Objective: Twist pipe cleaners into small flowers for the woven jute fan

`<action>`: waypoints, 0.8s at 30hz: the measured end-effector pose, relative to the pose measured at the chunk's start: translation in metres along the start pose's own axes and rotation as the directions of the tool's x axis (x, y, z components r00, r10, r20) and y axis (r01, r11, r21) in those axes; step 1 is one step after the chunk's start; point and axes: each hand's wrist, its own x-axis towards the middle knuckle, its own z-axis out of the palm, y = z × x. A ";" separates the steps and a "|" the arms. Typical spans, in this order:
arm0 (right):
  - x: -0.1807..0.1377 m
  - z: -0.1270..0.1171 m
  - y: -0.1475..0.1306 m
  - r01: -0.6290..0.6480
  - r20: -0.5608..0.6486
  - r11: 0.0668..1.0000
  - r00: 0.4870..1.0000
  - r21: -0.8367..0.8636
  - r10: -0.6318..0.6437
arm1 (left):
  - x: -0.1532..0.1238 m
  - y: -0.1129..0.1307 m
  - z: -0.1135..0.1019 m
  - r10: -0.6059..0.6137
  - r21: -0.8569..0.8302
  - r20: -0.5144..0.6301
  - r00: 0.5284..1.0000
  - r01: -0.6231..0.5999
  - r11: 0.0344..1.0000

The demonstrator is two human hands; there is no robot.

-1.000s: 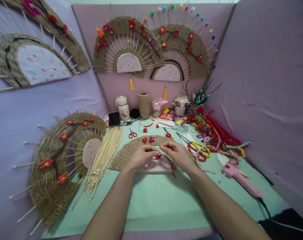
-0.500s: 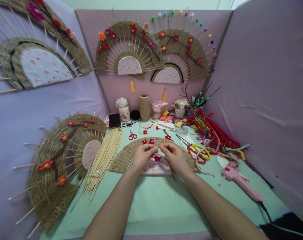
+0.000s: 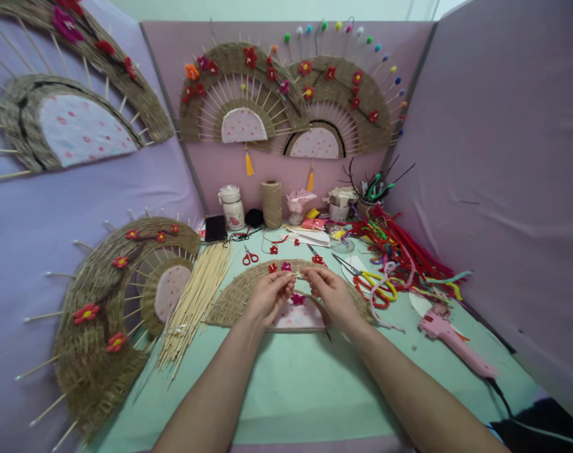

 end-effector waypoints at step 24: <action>-0.005 0.002 -0.003 0.248 -0.041 0.959 0.966 -0.136 -0.256 | 0.003 -0.009 -0.003 -0.213 -0.209 0.140 0.967 0.239 0.948</action>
